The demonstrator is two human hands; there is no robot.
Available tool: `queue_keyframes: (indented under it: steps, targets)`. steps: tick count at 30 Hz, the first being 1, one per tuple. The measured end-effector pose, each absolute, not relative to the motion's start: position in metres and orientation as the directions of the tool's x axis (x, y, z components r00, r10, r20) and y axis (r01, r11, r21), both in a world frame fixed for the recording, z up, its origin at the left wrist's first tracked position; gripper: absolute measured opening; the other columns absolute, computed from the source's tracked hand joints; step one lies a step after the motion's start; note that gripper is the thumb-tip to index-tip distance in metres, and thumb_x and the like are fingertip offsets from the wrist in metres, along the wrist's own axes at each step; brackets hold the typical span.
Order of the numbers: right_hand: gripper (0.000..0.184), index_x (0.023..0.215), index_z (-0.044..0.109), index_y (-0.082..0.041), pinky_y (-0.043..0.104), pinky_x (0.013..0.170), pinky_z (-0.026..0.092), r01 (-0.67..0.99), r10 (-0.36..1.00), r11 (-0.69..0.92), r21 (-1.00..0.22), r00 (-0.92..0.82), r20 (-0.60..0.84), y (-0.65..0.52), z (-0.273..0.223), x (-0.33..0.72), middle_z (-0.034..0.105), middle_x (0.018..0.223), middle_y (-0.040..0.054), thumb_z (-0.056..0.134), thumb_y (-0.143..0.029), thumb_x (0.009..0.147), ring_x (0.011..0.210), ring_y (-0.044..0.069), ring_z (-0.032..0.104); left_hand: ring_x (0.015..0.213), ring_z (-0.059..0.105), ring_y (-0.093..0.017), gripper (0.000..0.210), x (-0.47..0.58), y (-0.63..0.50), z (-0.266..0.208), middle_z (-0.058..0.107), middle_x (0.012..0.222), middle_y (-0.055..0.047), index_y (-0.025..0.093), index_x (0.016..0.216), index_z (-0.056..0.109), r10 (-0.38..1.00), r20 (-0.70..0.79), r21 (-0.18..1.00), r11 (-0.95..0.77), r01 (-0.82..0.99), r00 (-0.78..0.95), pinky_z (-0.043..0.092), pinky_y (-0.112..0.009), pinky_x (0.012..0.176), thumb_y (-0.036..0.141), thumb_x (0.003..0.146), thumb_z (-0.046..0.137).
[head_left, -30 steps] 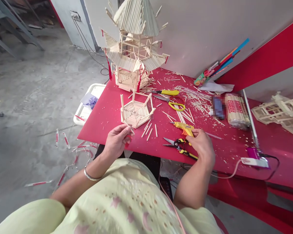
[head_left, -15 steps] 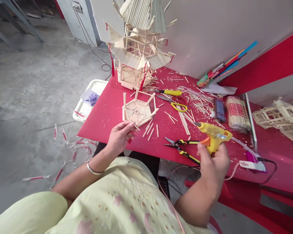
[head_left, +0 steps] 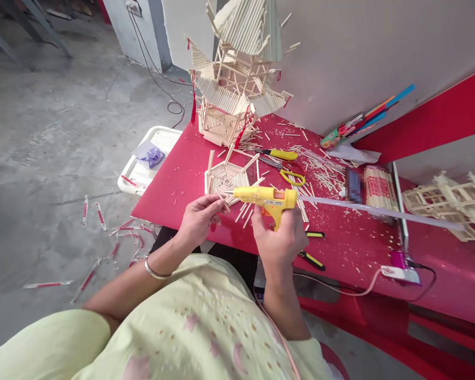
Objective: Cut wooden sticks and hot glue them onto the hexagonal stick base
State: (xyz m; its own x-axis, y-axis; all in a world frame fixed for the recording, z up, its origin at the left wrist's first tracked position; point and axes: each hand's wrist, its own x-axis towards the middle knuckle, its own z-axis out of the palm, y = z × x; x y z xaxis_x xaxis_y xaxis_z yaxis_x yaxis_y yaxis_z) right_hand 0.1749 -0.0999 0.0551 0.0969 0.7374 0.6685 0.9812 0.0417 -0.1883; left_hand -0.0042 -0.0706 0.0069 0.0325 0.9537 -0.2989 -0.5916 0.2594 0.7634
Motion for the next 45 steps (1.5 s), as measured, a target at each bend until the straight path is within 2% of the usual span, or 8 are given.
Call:
queue_keyframes:
  steps: [3,7,17,24,30,33,39,45]
  targets:
    - [0.034,0.113,0.065,-0.018,0.039,0.071,0.055,0.988,0.752,0.06,-0.139,0.046,0.657,-0.093,0.057,0.166,0.071,0.099,0.0158,0.065,-0.046,0.094,0.084,0.029,0.071,0.057,0.066,-0.011,0.043,-0.006,-0.067,0.009,0.073,0.071,-0.006,0.012,0.092,0.079,0.95,-0.311,0.754,0.251,-0.606,0.007,0.046,-0.017,0.043,0.038,0.063,0.097]
    - [0.03,0.115,0.066,-0.018,0.039,0.076,0.055,0.987,0.778,0.088,-0.134,0.016,0.628,-0.088,0.059,0.158,0.071,0.104,0.0163,0.062,-0.041,0.095,0.091,0.03,0.071,0.053,0.064,-0.01,0.044,-0.008,-0.065,0.012,0.074,0.069,-0.006,0.011,0.086,0.079,0.944,-0.328,0.748,0.25,-0.615,-0.015,0.045,-0.017,0.044,0.04,0.058,0.099]
    - [0.025,0.111,0.066,-0.018,0.035,0.068,0.051,0.995,0.755,0.097,-0.032,-0.053,0.654,-0.082,0.063,0.151,0.073,0.102,0.0138,0.062,-0.038,0.097,0.084,0.027,0.071,0.046,0.057,-0.008,0.041,-0.013,-0.065,0.008,0.075,0.067,-0.007,0.012,0.084,0.079,0.941,-0.337,0.753,0.265,-0.602,-0.008,0.043,-0.019,0.043,0.04,0.061,0.097]
    - [0.025,0.113,0.066,-0.018,0.035,0.07,0.052,0.99,0.774,0.114,-0.079,-0.039,0.632,-0.081,0.06,0.151,0.073,0.104,0.0147,0.061,-0.037,0.097,0.086,0.027,0.071,0.043,0.055,-0.007,0.041,-0.013,-0.064,0.006,0.075,0.067,-0.006,0.013,0.086,0.078,0.939,-0.345,0.752,0.275,-0.599,-0.003,0.04,-0.019,0.041,0.041,0.062,0.097]
    - [0.031,0.115,0.065,-0.018,0.039,0.074,0.054,0.988,0.784,0.06,-0.143,0.042,0.619,-0.079,0.059,0.157,0.072,0.105,0.0176,0.061,-0.042,0.096,0.091,0.031,0.072,0.062,0.07,-0.014,0.041,-0.011,-0.058,0.011,0.075,0.075,-0.006,0.013,0.084,0.076,0.929,-0.37,0.683,0.285,-0.673,0.017,0.047,-0.019,0.046,0.036,0.059,0.099]
    - [0.033,0.116,0.064,-0.018,0.041,0.076,0.055,0.987,0.773,0.03,-0.158,0.077,0.63,-0.079,0.058,0.161,0.072,0.11,0.0193,0.062,-0.044,0.096,0.095,0.033,0.072,0.067,0.073,-0.015,0.04,-0.009,-0.054,0.012,0.075,0.076,-0.006,0.012,0.086,0.076,0.928,-0.372,0.663,0.29,-0.69,0.032,0.049,-0.018,0.048,0.034,0.06,0.098]
    - [0.031,0.111,0.063,-0.018,0.037,0.069,0.054,0.997,0.701,0.035,-0.066,0.023,0.713,-0.078,0.055,0.165,0.074,0.102,0.0148,0.065,-0.044,0.095,0.088,0.029,0.073,0.067,0.073,-0.015,0.042,-0.005,-0.052,0.016,0.075,0.074,-0.006,0.011,0.089,0.076,0.915,-0.401,0.637,0.307,-0.707,0.036,0.049,-0.017,0.047,0.032,0.06,0.098]
    - [0.03,0.107,0.062,-0.018,0.033,0.065,0.052,0.999,0.632,0.037,0.011,-0.032,0.774,-0.076,0.055,0.165,0.075,0.094,0.0104,0.07,-0.042,0.092,0.08,0.025,0.074,0.068,0.075,-0.016,0.044,-0.003,-0.05,0.016,0.077,0.081,-0.007,0.011,0.089,0.075,0.913,-0.407,0.623,0.298,-0.723,0.025,0.047,-0.018,0.047,0.031,0.058,0.099]
